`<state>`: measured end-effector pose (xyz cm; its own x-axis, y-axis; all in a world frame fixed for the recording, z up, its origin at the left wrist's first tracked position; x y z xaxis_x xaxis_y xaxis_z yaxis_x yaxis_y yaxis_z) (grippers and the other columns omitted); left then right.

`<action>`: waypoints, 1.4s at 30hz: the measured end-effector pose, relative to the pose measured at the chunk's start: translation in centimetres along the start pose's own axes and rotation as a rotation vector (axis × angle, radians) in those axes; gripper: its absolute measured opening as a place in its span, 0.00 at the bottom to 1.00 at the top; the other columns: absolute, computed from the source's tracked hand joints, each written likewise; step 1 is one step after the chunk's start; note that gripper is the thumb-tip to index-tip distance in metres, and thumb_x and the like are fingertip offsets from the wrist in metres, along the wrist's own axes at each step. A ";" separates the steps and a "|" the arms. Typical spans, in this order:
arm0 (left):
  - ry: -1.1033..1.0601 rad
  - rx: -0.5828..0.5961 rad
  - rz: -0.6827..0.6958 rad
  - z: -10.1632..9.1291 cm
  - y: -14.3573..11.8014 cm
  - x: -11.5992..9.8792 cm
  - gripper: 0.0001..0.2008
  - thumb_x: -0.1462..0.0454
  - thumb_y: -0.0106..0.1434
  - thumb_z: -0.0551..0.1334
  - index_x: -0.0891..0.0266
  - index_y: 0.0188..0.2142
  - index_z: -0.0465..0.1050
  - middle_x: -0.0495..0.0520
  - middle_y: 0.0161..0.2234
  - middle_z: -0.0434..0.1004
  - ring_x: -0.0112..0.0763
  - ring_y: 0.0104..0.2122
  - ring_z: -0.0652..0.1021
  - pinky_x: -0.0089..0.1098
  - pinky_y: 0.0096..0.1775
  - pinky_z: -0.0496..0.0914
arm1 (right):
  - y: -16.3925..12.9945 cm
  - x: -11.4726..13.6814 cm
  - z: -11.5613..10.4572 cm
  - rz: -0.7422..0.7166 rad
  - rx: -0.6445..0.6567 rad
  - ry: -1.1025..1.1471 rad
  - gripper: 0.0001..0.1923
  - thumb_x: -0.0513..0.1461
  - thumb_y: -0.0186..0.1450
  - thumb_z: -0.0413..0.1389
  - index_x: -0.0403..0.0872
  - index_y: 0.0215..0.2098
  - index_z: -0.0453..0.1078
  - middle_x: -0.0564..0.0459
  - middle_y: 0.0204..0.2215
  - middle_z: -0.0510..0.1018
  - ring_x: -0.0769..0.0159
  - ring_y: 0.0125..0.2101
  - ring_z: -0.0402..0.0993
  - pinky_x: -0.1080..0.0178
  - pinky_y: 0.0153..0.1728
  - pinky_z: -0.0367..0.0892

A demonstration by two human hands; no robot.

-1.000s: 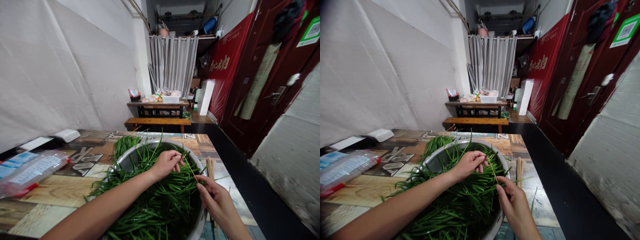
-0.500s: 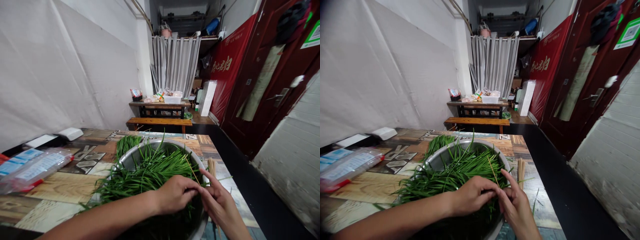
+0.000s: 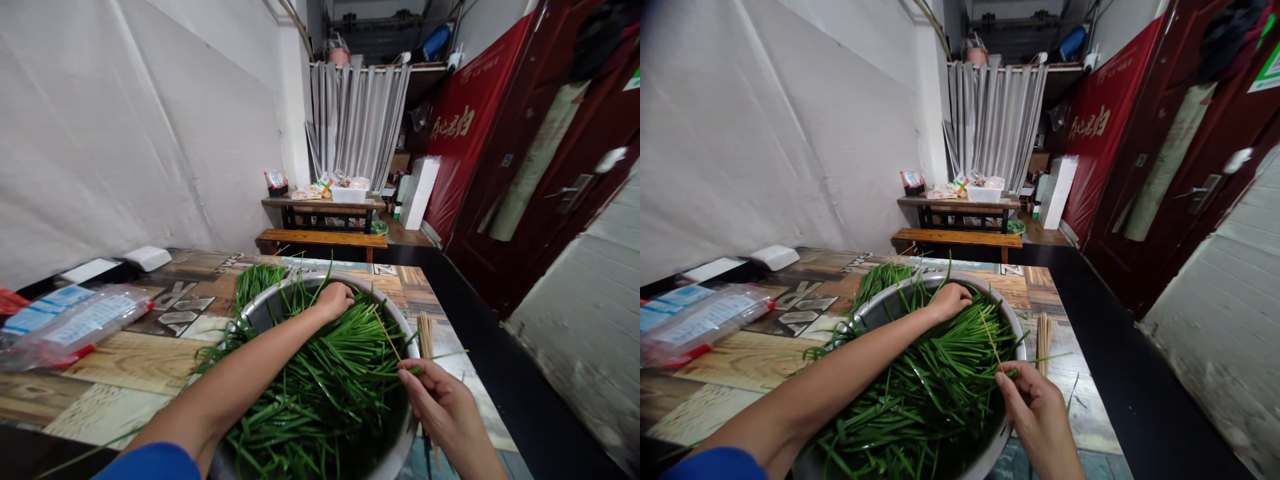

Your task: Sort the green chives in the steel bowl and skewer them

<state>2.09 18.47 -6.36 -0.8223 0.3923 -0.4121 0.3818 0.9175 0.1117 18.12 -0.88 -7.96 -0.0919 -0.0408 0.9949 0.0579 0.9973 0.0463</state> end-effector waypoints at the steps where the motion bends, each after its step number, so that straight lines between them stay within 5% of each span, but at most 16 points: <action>1: -0.017 -0.017 0.005 -0.2 -0.3 -0.3 0.09 0.63 0.53 0.59 0.61 0.32 0.78 0.53 0.32 0.79 0.32 0.33 0.76 0.28 0.37 0.66 | 0.0 0.2 -0.1 -0.009 -0.006 -0.006 0.16 0.49 0.59 0.53 0.44 0.34 0.67 0.63 0.12 0.59 0.76 0.13 0.52 0.71 0.13 0.47; 4: -0.290 -0.014 -0.019 -1.4 -2.1 -1.6 0.12 0.62 0.54 0.58 0.65 0.34 0.77 0.55 0.31 0.79 0.30 0.30 0.76 0.28 0.35 0.66 | 0.1 0.4 -0.1 -0.022 -0.013 -0.014 0.15 0.48 0.59 0.53 0.44 0.33 0.67 0.63 0.12 0.59 0.76 0.13 0.53 0.71 0.13 0.47; 7: -0.756 0.147 -0.128 -1.9 -5.1 -3.3 0.14 0.58 0.53 0.60 0.67 0.35 0.75 0.55 0.27 0.77 0.27 0.23 0.74 0.27 0.27 0.65 | 0.0 0.4 0.0 -0.035 -0.009 0.000 0.15 0.48 0.60 0.54 0.43 0.35 0.68 0.63 0.12 0.59 0.75 0.14 0.53 0.71 0.14 0.48; 10: -0.935 0.206 -0.150 -2.4 -7.6 -5.2 0.15 0.57 0.51 0.62 0.68 0.32 0.75 0.54 0.26 0.76 0.21 0.21 0.69 0.24 0.25 0.62 | -0.2 0.3 0.3 -0.049 0.010 0.033 0.15 0.47 0.60 0.54 0.44 0.35 0.68 0.63 0.13 0.58 0.75 0.15 0.53 0.71 0.15 0.48; 13: -0.971 0.145 -0.132 -3.0 -8.4 -5.8 0.14 0.57 0.52 0.62 0.69 0.27 0.75 0.55 0.32 0.76 0.18 0.21 0.67 0.24 0.27 0.61 | -0.3 0.3 0.3 -0.050 0.013 0.045 0.14 0.47 0.60 0.54 0.44 0.35 0.68 0.63 0.13 0.58 0.75 0.15 0.53 0.71 0.15 0.47; 18: -1.029 0.183 -0.138 -3.0 -8.2 -5.8 0.17 0.58 0.53 0.61 0.68 0.38 0.73 0.54 0.27 0.76 0.21 0.22 0.70 0.25 0.27 0.61 | -0.2 0.5 0.1 -0.058 0.015 -0.010 0.15 0.48 0.60 0.53 0.44 0.33 0.68 0.63 0.12 0.58 0.75 0.14 0.52 0.71 0.14 0.47; 42: -1.005 0.102 -0.143 -3.0 -8.4 -6.3 0.16 0.58 0.51 0.62 0.69 0.33 0.75 0.57 0.30 0.78 0.22 0.22 0.70 0.25 0.25 0.61 | -0.3 0.5 0.4 -0.041 0.046 0.008 0.17 0.48 0.61 0.52 0.43 0.37 0.67 0.63 0.13 0.57 0.74 0.15 0.54 0.70 0.15 0.49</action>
<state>2.84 8.48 -1.97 -0.1460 0.0000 -0.9893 0.3810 0.9229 -0.0562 17.65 -1.15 -7.51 -0.0854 -0.0817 0.9930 0.0086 0.9965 0.0827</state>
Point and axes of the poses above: each hand's wrist, its own y-axis towards the middle knuckle, its own z-axis out of the palm, x = y × z, the point moved 4 cm from there along y, towards the middle knuckle
